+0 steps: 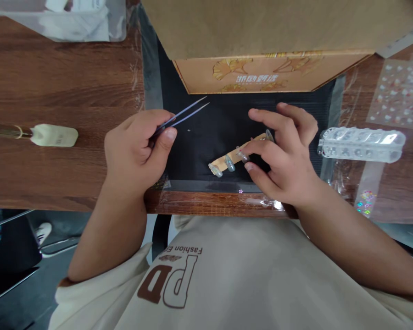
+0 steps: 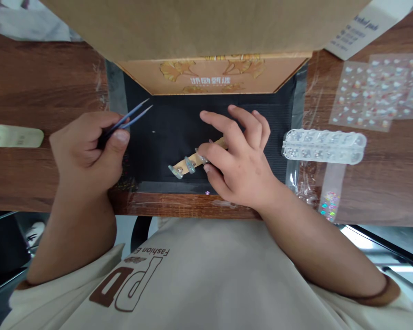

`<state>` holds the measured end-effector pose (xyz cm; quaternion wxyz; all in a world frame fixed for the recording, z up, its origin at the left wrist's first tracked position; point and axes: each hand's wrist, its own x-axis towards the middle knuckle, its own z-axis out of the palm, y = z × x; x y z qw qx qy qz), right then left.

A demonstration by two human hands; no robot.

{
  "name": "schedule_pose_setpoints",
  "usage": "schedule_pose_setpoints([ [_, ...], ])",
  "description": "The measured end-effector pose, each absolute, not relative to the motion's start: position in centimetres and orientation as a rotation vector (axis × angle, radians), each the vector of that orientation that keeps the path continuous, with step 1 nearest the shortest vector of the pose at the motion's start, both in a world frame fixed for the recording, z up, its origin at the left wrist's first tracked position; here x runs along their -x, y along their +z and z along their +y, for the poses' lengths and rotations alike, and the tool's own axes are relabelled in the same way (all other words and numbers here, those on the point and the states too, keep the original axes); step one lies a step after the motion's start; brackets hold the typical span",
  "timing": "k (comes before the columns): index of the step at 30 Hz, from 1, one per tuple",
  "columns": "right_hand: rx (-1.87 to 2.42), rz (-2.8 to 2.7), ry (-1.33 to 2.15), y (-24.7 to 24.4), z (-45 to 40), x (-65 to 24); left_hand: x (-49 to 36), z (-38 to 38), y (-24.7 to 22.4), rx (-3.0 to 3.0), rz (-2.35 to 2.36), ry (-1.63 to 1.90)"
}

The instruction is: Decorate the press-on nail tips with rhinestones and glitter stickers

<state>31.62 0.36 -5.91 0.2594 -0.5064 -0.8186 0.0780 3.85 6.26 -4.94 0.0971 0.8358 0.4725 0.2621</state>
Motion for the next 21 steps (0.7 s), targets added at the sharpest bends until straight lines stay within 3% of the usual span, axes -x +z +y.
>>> schedule_pose_setpoints([
  [21,1.26,-2.27,0.04,-6.2,0.46,-31.88,-3.93,6.1,-4.69,-2.427,1.451,0.687],
])
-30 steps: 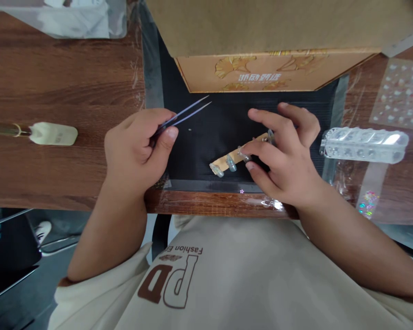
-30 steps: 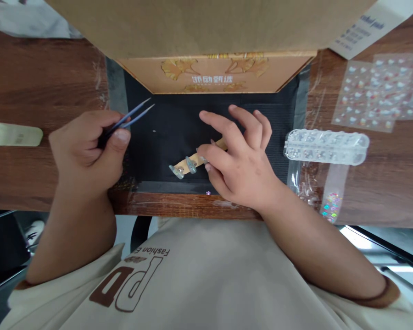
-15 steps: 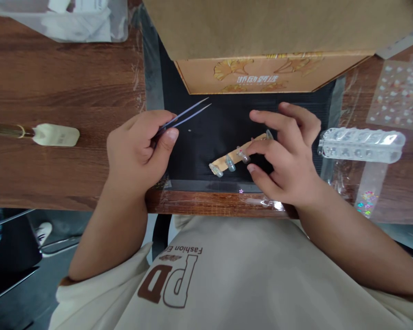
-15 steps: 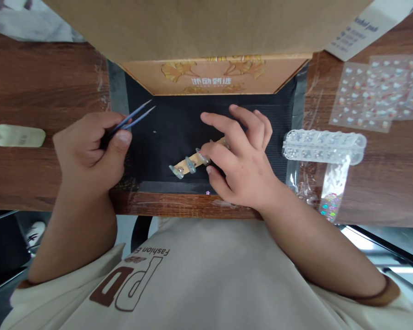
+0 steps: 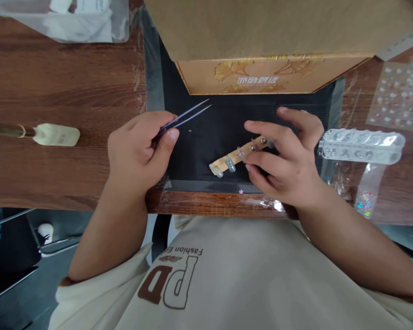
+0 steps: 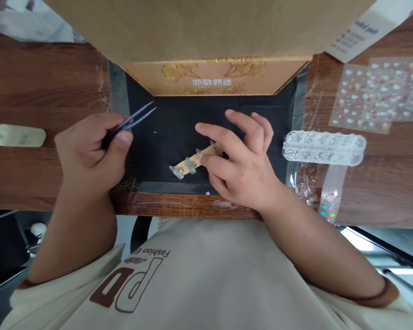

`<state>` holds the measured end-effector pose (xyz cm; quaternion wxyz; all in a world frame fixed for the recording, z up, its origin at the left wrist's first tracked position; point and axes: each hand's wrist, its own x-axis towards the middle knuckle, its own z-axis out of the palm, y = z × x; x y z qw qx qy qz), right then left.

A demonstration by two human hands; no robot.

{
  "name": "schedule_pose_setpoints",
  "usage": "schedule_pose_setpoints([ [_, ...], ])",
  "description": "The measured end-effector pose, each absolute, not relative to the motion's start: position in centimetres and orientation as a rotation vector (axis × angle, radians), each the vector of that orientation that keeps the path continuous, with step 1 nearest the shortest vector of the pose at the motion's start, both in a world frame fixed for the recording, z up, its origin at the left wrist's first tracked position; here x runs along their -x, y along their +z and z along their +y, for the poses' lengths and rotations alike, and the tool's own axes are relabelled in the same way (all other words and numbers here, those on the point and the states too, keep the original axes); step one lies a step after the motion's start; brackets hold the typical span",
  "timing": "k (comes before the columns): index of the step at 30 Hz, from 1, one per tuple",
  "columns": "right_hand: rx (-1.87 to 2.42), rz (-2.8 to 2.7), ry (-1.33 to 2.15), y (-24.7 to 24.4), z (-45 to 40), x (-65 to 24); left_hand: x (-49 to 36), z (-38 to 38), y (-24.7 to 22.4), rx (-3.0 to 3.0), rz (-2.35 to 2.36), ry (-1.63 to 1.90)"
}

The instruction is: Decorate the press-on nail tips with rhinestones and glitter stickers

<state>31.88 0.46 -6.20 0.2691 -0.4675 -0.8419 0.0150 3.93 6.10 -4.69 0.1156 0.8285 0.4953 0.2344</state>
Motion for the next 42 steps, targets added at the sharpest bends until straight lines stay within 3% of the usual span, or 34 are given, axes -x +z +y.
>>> schedule_pose_setpoints([
  [31,1.327,-2.252,0.143,-6.08,0.6,-31.94,-3.95,6.04,-4.75,-2.428,1.464,0.691],
  [42,1.175,-2.195,0.106,-6.1,0.95,-32.29,-3.83,5.96,-4.74,-2.415,1.445,0.711],
])
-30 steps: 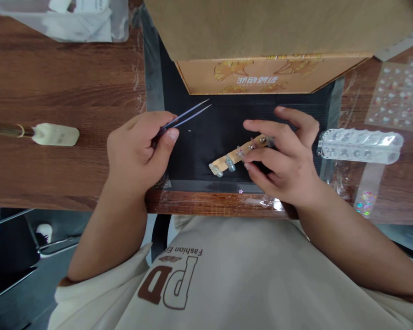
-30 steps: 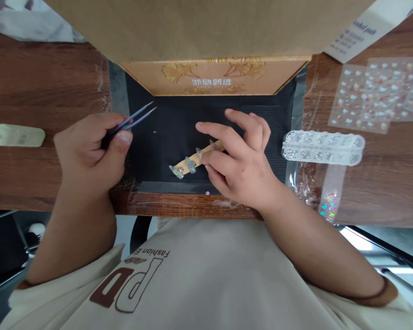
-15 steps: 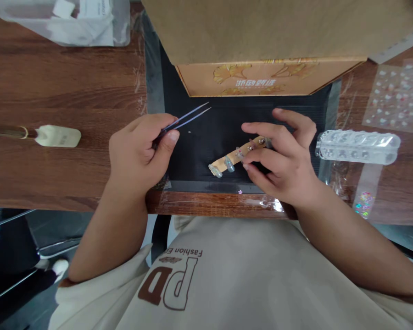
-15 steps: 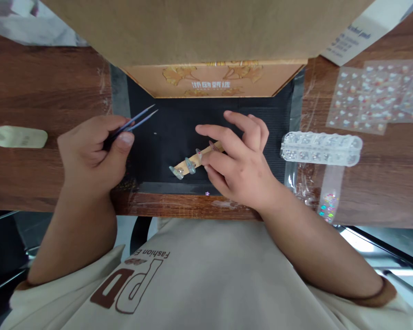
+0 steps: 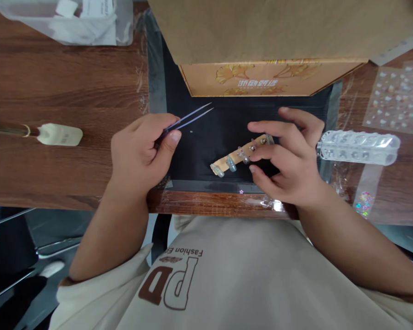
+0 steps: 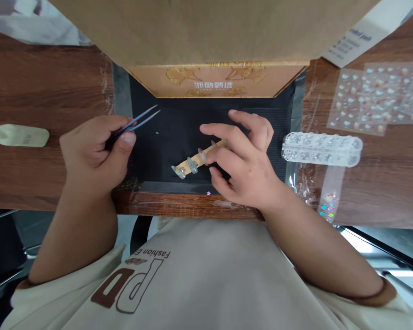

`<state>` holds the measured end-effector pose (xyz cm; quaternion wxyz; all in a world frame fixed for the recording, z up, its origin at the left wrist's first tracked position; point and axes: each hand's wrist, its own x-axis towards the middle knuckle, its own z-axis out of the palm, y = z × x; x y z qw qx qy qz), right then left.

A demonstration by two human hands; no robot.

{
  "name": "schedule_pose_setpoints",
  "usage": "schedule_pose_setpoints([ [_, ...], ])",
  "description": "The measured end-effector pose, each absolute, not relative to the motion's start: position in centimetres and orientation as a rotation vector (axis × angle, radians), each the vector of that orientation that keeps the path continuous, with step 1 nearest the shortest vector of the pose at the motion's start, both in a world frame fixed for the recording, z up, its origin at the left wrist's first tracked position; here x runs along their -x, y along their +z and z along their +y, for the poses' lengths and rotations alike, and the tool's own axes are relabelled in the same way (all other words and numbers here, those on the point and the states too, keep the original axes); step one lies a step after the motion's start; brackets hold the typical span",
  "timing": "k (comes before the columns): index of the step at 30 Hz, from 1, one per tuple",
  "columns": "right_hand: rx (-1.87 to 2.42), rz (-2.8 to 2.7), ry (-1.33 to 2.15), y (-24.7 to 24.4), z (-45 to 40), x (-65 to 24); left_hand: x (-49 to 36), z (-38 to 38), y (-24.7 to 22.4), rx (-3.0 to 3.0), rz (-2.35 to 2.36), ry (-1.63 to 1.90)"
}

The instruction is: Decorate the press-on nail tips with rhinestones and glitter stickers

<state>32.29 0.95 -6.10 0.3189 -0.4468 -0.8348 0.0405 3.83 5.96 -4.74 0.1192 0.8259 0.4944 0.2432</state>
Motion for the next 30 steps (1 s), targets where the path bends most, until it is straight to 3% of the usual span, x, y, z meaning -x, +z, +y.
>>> schedule_pose_setpoints([
  [30,1.312,-2.108,0.137,-6.19,0.58,-31.58,-4.05,5.86,-4.59,-2.418,1.452,0.637],
])
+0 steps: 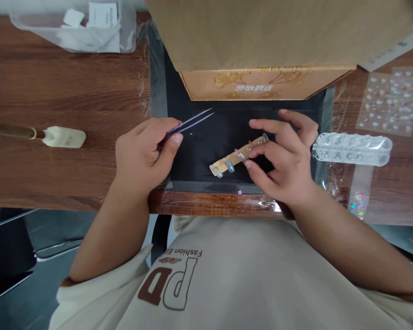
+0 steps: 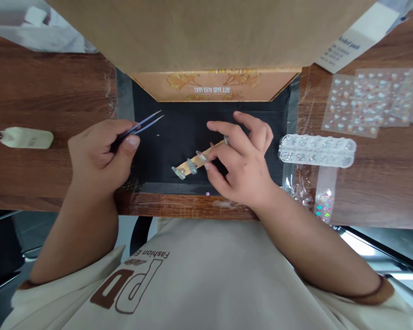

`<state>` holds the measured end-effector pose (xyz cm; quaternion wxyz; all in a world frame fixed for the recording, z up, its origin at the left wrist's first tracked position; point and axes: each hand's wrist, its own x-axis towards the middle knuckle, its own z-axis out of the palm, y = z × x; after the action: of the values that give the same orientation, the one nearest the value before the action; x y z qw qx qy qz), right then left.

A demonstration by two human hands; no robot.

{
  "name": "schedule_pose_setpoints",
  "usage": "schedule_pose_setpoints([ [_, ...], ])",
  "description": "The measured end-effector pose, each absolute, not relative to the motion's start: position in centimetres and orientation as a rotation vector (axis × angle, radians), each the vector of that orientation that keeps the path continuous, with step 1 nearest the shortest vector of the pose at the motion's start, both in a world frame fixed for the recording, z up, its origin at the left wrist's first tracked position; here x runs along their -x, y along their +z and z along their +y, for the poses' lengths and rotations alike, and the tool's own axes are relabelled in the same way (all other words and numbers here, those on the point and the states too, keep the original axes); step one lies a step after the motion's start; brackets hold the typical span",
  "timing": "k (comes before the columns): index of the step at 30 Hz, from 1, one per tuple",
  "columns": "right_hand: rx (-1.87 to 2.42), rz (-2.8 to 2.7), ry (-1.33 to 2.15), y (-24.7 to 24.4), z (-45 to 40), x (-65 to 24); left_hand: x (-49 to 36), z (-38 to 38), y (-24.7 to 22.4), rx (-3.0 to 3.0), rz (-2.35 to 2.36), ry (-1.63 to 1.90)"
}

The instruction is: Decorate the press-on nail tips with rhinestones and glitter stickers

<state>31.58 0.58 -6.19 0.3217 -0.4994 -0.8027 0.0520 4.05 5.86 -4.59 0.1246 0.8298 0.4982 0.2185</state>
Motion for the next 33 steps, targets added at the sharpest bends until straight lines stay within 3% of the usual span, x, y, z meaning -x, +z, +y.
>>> schedule_pose_setpoints([
  [33,1.644,-1.926,0.333,-5.8,0.4,-30.6,-4.2,6.0,-4.9,-2.427,1.442,0.646],
])
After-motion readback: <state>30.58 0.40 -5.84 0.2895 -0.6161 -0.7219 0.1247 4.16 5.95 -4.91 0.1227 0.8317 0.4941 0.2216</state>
